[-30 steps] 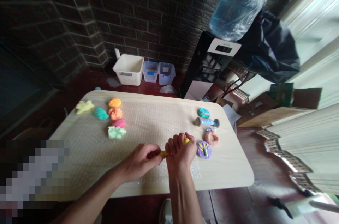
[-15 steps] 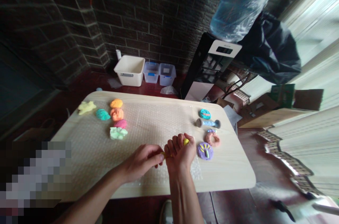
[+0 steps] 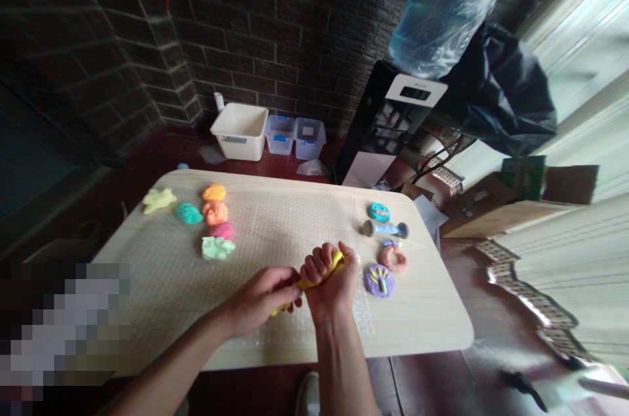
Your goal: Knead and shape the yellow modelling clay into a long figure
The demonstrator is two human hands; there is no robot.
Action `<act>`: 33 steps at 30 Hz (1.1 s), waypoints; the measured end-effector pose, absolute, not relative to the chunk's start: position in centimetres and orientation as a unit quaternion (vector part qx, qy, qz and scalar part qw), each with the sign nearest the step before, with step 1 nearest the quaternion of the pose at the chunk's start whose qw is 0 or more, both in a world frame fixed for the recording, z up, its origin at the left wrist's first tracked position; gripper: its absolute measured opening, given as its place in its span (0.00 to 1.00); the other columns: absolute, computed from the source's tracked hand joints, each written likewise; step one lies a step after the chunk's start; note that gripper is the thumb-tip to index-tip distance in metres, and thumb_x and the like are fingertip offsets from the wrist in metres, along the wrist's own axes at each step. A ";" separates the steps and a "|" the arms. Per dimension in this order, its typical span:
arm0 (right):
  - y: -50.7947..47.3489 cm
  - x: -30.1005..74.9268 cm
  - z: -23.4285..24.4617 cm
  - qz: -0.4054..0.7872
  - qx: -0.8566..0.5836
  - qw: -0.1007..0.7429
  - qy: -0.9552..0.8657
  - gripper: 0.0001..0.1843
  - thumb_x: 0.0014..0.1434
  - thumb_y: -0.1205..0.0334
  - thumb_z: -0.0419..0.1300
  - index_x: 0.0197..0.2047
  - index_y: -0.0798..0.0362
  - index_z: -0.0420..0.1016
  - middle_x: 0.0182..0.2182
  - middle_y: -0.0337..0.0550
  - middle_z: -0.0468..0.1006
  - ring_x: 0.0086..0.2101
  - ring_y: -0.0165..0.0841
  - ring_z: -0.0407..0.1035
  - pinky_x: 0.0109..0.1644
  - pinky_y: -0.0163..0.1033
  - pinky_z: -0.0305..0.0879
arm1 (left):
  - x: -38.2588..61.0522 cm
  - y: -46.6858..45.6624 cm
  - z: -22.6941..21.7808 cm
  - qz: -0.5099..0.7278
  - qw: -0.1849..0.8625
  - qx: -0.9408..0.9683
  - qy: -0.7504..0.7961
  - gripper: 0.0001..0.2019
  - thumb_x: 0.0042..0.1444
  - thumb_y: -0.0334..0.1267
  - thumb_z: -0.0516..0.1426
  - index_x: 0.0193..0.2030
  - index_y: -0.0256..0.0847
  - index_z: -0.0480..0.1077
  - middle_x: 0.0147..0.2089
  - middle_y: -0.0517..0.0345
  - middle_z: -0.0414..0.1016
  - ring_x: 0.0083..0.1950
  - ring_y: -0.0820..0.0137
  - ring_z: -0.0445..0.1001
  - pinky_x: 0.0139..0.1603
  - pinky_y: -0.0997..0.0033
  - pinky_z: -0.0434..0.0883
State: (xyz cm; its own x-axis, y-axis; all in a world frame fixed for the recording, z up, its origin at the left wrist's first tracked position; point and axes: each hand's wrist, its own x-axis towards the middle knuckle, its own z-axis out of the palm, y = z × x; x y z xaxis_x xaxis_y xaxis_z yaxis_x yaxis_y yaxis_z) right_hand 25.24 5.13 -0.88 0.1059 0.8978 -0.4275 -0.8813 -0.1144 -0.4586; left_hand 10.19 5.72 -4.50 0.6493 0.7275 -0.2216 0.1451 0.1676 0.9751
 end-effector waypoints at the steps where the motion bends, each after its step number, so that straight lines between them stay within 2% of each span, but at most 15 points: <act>1: 5.2 25.3 -0.8 0.663 -0.332 0.671 -0.014 0.22 0.58 0.53 0.55 0.17 0.50 0.56 0.13 0.31 0.56 0.15 0.26 0.52 0.19 0.34 0.53 | 10.2 5.8 -4.6 0.219 0.679 0.601 0.360 0.12 0.62 0.44 0.58 0.35 0.37 0.75 0.34 0.52 0.79 0.35 0.66 0.75 0.37 0.67 0.67; 4: 5.4 25.4 -0.7 0.618 -0.348 0.705 -0.026 0.18 0.57 0.51 0.60 0.23 0.51 0.65 0.19 0.33 0.65 0.20 0.28 0.62 0.26 0.35 0.63 | 10.2 5.9 -4.5 0.234 0.683 0.588 0.364 0.12 0.61 0.44 0.59 0.35 0.36 0.75 0.34 0.52 0.79 0.35 0.66 0.75 0.38 0.67 0.68; 8: 5.6 25.0 -0.7 0.573 -0.373 0.727 -0.072 0.12 0.54 0.59 0.67 0.26 0.51 0.68 0.22 0.33 0.69 0.23 0.28 0.66 0.31 0.33 0.68 | 10.0 5.9 -4.2 0.245 0.702 0.560 0.366 0.10 0.59 0.42 0.61 0.40 0.37 0.75 0.34 0.52 0.79 0.35 0.66 0.76 0.37 0.67 0.69; 11: 5.5 24.5 -0.6 0.594 -0.388 0.689 -0.146 0.07 0.54 0.60 0.66 0.29 0.51 0.73 0.24 0.38 0.75 0.26 0.31 0.70 0.34 0.34 0.69 | 9.9 5.9 -4.0 0.248 0.744 0.519 0.340 0.14 0.63 0.47 0.59 0.42 0.37 0.74 0.32 0.53 0.79 0.33 0.66 0.77 0.35 0.67 0.69; 13: 5.2 24.2 -0.5 0.613 -0.395 0.654 -0.203 0.07 0.56 0.58 0.64 0.31 0.52 0.76 0.26 0.43 0.79 0.31 0.35 0.73 0.37 0.35 0.71 | 9.8 5.9 -4.0 0.254 0.756 0.505 0.330 0.19 0.65 0.53 0.57 0.38 0.36 0.74 0.31 0.52 0.78 0.32 0.66 0.77 0.35 0.67 0.69; 15: 5.0 23.9 -0.5 0.627 -0.398 0.625 -0.241 0.09 0.57 0.56 0.63 0.32 0.53 0.77 0.28 0.47 0.81 0.33 0.36 0.74 0.39 0.36 0.72 | 9.9 6.0 -4.0 0.258 0.758 0.501 0.327 0.21 0.64 0.54 0.59 0.35 0.35 0.75 0.31 0.52 0.78 0.33 0.66 0.78 0.36 0.66 0.70; 18: 4.8 23.6 -1.1 0.656 -0.398 0.581 -0.271 0.11 0.59 0.54 0.61 0.34 0.53 0.78 0.32 0.48 0.83 0.31 0.36 0.75 0.31 0.34 0.70 | 10.0 5.8 -3.6 0.267 0.782 0.472 0.308 0.16 0.59 0.48 0.64 0.38 0.34 0.75 0.36 0.52 0.78 0.36 0.65 0.79 0.40 0.64 0.73; 21: 4.7 23.4 -2.0 0.661 -0.426 0.544 -0.293 0.14 0.62 0.50 0.61 0.39 0.52 0.79 0.37 0.47 0.83 0.25 0.33 0.73 0.18 0.30 0.58 | 10.1 5.6 -2.9 0.299 0.806 0.426 0.282 0.14 0.57 0.41 0.66 0.46 0.36 0.73 0.41 0.53 0.78 0.36 0.66 0.80 0.41 0.63 0.76; 23: 4.7 23.4 -2.3 0.652 -0.442 0.543 -0.291 0.18 0.64 0.44 0.62 0.44 0.51 0.79 0.40 0.45 0.83 0.24 0.32 0.71 0.17 0.30 0.55 | 10.0 5.6 -2.5 0.322 0.811 0.398 0.284 0.14 0.58 0.40 0.66 0.48 0.37 0.73 0.41 0.53 0.78 0.36 0.66 0.79 0.39 0.64 0.76; 25: 4.6 23.4 -2.3 0.643 -0.435 0.560 -0.289 0.24 0.64 0.37 0.61 0.49 0.49 0.79 0.44 0.46 0.82 0.27 0.33 0.74 0.20 0.31 0.61 | 9.8 5.9 -2.3 0.357 0.815 0.356 0.285 0.13 0.60 0.41 0.66 0.48 0.37 0.73 0.40 0.54 0.77 0.36 0.67 0.79 0.38 0.65 0.76; 27: 4.5 23.4 -1.9 0.636 -0.422 0.560 -0.322 0.29 0.65 0.33 0.60 0.54 0.49 0.78 0.46 0.47 0.82 0.35 0.36 0.77 0.29 0.34 0.69 | 9.5 6.3 -1.9 0.419 0.813 0.302 0.269 0.12 0.61 0.42 0.66 0.46 0.38 0.73 0.39 0.54 0.78 0.38 0.67 0.80 0.39 0.67 0.76; 30: 4.2 23.0 -1.4 0.617 -0.428 0.489 -0.443 0.26 0.65 0.39 0.66 0.55 0.51 0.79 0.46 0.48 0.82 0.45 0.39 0.77 0.45 0.39 0.74 | 8.7 7.2 -1.2 0.516 0.786 0.223 0.259 0.13 0.60 0.43 0.68 0.42 0.40 0.71 0.38 0.54 0.79 0.41 0.63 0.82 0.38 0.68 0.75; 31: 4.1 22.8 -1.3 0.609 -0.433 0.458 -0.482 0.24 0.65 0.42 0.68 0.54 0.52 0.79 0.44 0.47 0.82 0.44 0.38 0.77 0.46 0.39 0.73 | 8.5 7.4 -1.0 0.537 0.773 0.206 0.268 0.14 0.59 0.43 0.69 0.41 0.40 0.70 0.39 0.54 0.80 0.41 0.62 0.83 0.37 0.69 0.75; 33: 4.0 22.3 -1.3 0.590 -0.452 0.408 -0.530 0.22 0.66 0.43 0.68 0.49 0.54 0.79 0.38 0.46 0.82 0.35 0.35 0.76 0.39 0.38 0.72 | 7.9 7.8 -0.8 0.567 0.751 0.185 0.285 0.14 0.58 0.41 0.70 0.42 0.41 0.70 0.41 0.53 0.81 0.43 0.60 0.84 0.37 0.68 0.75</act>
State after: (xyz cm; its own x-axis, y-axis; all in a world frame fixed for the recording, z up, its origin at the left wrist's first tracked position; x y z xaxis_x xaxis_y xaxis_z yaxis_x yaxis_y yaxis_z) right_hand 22.30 4.00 -1.28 -0.2583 0.9607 -0.1016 -0.0009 -0.1054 -0.9944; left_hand 7.92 7.82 -0.78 0.1961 0.9561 -0.2176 -0.7454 0.2895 0.6005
